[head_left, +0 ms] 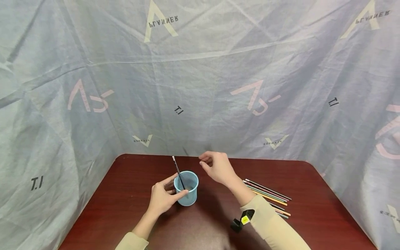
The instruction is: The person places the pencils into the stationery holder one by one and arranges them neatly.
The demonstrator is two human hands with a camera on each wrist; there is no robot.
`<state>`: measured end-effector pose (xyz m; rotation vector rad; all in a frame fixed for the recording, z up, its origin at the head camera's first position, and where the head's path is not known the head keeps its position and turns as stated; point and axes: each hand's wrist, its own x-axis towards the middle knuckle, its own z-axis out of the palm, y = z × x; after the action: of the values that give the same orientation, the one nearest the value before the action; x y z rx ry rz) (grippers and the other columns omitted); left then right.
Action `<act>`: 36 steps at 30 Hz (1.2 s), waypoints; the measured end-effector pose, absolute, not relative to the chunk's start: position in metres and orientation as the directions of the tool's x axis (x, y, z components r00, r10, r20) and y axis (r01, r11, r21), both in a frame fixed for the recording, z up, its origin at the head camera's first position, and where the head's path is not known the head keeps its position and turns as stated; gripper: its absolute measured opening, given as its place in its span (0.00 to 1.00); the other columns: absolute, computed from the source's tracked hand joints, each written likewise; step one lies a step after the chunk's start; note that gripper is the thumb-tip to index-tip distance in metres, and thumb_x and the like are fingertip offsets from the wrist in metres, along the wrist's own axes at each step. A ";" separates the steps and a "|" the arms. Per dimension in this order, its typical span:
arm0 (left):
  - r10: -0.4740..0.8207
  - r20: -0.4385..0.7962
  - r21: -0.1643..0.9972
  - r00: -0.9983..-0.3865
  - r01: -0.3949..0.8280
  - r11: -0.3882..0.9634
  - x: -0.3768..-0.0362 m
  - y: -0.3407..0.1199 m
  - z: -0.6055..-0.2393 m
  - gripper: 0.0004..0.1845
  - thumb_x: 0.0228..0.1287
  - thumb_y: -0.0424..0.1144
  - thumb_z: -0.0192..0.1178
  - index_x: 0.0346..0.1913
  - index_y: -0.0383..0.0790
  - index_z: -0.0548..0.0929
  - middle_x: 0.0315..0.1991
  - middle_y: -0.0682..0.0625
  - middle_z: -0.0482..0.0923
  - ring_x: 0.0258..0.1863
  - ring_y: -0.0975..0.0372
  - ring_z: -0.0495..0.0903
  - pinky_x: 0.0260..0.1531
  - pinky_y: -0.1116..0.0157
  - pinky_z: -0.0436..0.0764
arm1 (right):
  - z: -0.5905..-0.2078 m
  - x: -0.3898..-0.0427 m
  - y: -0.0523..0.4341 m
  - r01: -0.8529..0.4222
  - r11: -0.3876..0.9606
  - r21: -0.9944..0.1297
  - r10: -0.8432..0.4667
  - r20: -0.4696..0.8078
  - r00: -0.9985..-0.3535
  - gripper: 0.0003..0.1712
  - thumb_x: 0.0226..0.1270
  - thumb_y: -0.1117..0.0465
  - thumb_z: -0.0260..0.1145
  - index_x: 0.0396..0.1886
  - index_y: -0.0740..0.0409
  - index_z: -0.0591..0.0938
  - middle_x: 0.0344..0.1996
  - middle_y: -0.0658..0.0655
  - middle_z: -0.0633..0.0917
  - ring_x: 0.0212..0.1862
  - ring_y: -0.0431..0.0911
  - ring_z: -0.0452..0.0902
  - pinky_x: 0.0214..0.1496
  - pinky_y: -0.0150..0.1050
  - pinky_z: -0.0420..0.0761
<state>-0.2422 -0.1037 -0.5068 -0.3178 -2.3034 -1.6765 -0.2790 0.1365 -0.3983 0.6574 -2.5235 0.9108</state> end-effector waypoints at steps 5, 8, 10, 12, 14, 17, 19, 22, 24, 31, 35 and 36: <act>0.017 0.346 0.893 -0.938 0.335 0.300 -0.242 -0.104 -0.506 0.41 0.47 0.43 0.88 0.68 0.40 0.84 0.51 0.40 0.91 0.50 0.49 0.93 0.43 0.60 0.92 | -0.394 -0.277 0.159 -0.536 0.707 -0.461 -0.287 0.507 -0.813 0.06 0.68 0.65 0.76 0.43 0.54 0.91 0.32 0.49 0.93 0.33 0.40 0.89 0.38 0.37 0.90; 0.016 0.350 0.892 -0.936 0.339 0.300 -0.242 -0.105 -0.507 0.41 0.47 0.42 0.87 0.68 0.39 0.84 0.51 0.39 0.91 0.50 0.48 0.93 0.43 0.61 0.92 | -0.394 -0.276 0.174 -0.534 0.721 -0.441 -0.288 0.511 -0.810 0.06 0.67 0.65 0.76 0.42 0.54 0.91 0.31 0.48 0.92 0.33 0.39 0.89 0.38 0.38 0.90; 0.018 0.352 0.891 -0.936 0.341 0.301 -0.242 -0.105 -0.507 0.41 0.48 0.42 0.87 0.68 0.39 0.84 0.51 0.39 0.91 0.50 0.48 0.93 0.43 0.61 0.92 | -0.395 -0.274 0.185 -0.526 0.732 -0.432 -0.289 0.503 -0.814 0.06 0.67 0.65 0.76 0.42 0.54 0.91 0.31 0.48 0.92 0.32 0.39 0.88 0.38 0.37 0.89; 0.021 0.348 0.892 -0.937 0.338 0.302 -0.243 -0.105 -0.508 0.41 0.47 0.42 0.87 0.68 0.40 0.84 0.51 0.40 0.91 0.50 0.49 0.93 0.43 0.61 0.92 | -0.396 -0.272 0.198 -0.516 0.746 -0.421 -0.291 0.492 -0.821 0.06 0.67 0.65 0.76 0.43 0.54 0.91 0.32 0.47 0.92 0.32 0.38 0.88 0.37 0.37 0.88; 0.025 0.344 0.893 -0.939 0.336 0.299 -0.243 -0.105 -0.507 0.41 0.47 0.42 0.88 0.68 0.41 0.84 0.52 0.40 0.91 0.50 0.49 0.93 0.44 0.60 0.92 | -0.399 -0.270 0.211 -0.508 0.757 -0.411 -0.291 0.483 -0.825 0.07 0.67 0.65 0.76 0.43 0.54 0.91 0.32 0.47 0.92 0.32 0.38 0.87 0.37 0.36 0.87; 0.029 0.346 0.892 -0.938 0.338 0.301 -0.243 -0.104 -0.507 0.41 0.47 0.43 0.88 0.68 0.42 0.84 0.52 0.41 0.92 0.49 0.49 0.93 0.45 0.57 0.92 | -0.406 -0.266 0.232 -0.500 0.774 -0.388 -0.295 0.478 -0.828 0.07 0.67 0.66 0.76 0.43 0.54 0.91 0.32 0.47 0.92 0.32 0.38 0.87 0.36 0.36 0.87; 0.029 0.345 0.892 -0.938 0.337 0.303 -0.242 -0.104 -0.507 0.41 0.47 0.43 0.88 0.68 0.43 0.84 0.52 0.41 0.92 0.49 0.49 0.93 0.45 0.56 0.92 | -0.412 -0.262 0.245 -0.495 0.784 -0.374 -0.297 0.474 -0.829 0.07 0.66 0.66 0.76 0.42 0.54 0.91 0.31 0.47 0.92 0.32 0.38 0.86 0.35 0.36 0.86; 0.027 0.344 0.890 -0.939 0.335 0.310 -0.242 -0.105 -0.508 0.41 0.47 0.43 0.88 0.68 0.43 0.85 0.52 0.41 0.92 0.49 0.50 0.93 0.45 0.56 0.93 | -0.422 -0.254 0.262 -0.478 0.803 -0.356 -0.296 0.458 -0.838 0.07 0.65 0.67 0.77 0.41 0.52 0.91 0.31 0.46 0.91 0.32 0.37 0.86 0.34 0.34 0.85; 0.021 0.345 0.890 -0.938 0.335 0.310 -0.242 -0.105 -0.508 0.40 0.47 0.43 0.88 0.67 0.43 0.85 0.51 0.42 0.92 0.48 0.50 0.93 0.44 0.56 0.93 | -0.428 -0.248 0.273 -0.470 0.813 -0.345 -0.295 0.453 -0.842 0.08 0.64 0.67 0.77 0.40 0.52 0.91 0.31 0.45 0.91 0.32 0.37 0.85 0.34 0.34 0.84; 0.026 0.355 0.886 -0.935 0.345 0.310 -0.243 -0.103 -0.507 0.40 0.48 0.44 0.87 0.68 0.43 0.85 0.52 0.41 0.92 0.48 0.50 0.93 0.45 0.56 0.93 | -0.449 -0.227 0.301 -0.468 0.831 -0.301 -0.304 0.459 -0.835 0.11 0.59 0.71 0.78 0.35 0.51 0.90 0.30 0.45 0.89 0.30 0.34 0.82 0.31 0.32 0.82; 0.019 0.336 0.892 -0.942 0.325 0.315 -0.242 -0.103 -0.507 0.41 0.48 0.43 0.87 0.68 0.43 0.85 0.52 0.42 0.92 0.49 0.50 0.93 0.45 0.58 0.93 | -0.463 -0.219 0.310 -0.464 0.843 -0.271 -0.308 0.462 -0.832 0.12 0.55 0.72 0.79 0.33 0.51 0.89 0.28 0.45 0.88 0.30 0.37 0.83 0.31 0.33 0.83; 0.018 0.334 0.894 -0.942 0.323 0.312 -0.241 -0.104 -0.507 0.41 0.47 0.43 0.88 0.68 0.43 0.85 0.52 0.42 0.92 0.49 0.50 0.93 0.45 0.57 0.93 | -0.466 -0.217 0.312 -0.463 0.846 -0.263 -0.312 0.459 -0.832 0.12 0.55 0.72 0.79 0.33 0.51 0.89 0.28 0.46 0.88 0.30 0.38 0.84 0.31 0.33 0.83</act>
<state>-0.2414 -0.1038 -0.5073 -0.3095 -2.3190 -1.6744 -0.2170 0.3115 -0.4662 0.5761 -2.6192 0.5155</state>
